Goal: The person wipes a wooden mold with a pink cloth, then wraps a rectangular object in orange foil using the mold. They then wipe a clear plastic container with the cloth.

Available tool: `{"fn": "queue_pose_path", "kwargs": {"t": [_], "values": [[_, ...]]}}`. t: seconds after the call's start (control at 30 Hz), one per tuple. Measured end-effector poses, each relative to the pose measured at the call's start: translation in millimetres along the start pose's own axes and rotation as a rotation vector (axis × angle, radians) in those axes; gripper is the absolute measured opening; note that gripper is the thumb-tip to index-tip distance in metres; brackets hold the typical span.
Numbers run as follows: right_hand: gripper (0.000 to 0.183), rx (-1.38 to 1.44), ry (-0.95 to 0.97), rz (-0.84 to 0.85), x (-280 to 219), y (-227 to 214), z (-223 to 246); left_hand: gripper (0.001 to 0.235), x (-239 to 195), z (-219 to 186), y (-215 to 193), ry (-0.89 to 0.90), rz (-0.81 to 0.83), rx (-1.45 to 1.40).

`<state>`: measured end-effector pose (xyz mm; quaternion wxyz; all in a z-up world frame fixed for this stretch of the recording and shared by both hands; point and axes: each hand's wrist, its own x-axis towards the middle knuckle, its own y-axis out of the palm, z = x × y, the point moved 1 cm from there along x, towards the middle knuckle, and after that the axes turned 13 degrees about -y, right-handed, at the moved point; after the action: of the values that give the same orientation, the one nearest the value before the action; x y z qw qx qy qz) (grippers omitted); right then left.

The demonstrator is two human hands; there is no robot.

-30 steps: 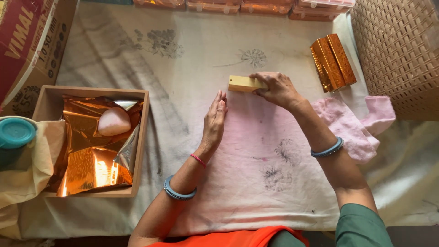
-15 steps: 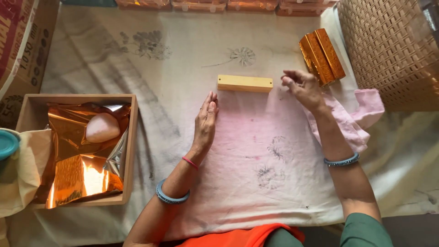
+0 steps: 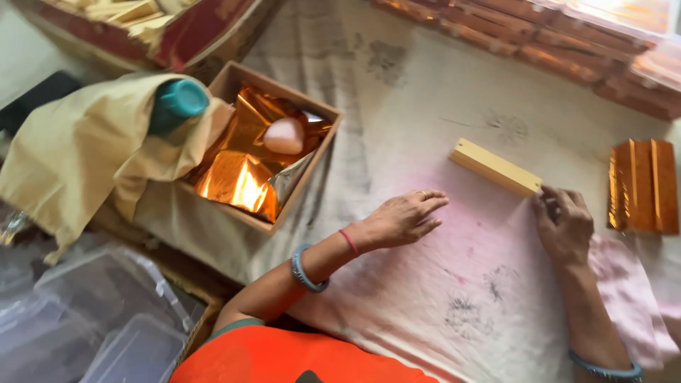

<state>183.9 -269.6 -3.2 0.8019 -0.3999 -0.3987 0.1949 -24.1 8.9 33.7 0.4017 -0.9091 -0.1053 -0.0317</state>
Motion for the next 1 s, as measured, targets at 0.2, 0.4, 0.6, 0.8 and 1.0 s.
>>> {"fn": "queue_pose_path", "kwargs": {"t": [0.2,0.4,0.6,0.8,1.0], "values": [[0.029,0.086,0.010,0.062,-6.6,-6.8,6.2,0.037,-41.6,-2.8,-113.1,0.047,-0.154,0.216],[0.027,-0.077,-0.080,0.067,-14.3,-3.8,19.7,0.020,-102.4,11.5,-226.5,-0.151,-0.601,0.281],[0.018,-0.088,-0.056,-0.025,-27.6,-5.4,6.9,0.020,-150.3,22.5,-258.4,-0.413,-0.590,0.451],[0.015,0.127,-0.348,-0.122,17.6,7.3,134.7,0.023,-165.0,28.0,-267.4,-0.425,-0.619,0.372],[0.040,0.383,-0.842,0.053,74.8,35.8,352.4,0.026,-159.7,35.1,-264.6,-0.362,-0.690,0.275]]}}
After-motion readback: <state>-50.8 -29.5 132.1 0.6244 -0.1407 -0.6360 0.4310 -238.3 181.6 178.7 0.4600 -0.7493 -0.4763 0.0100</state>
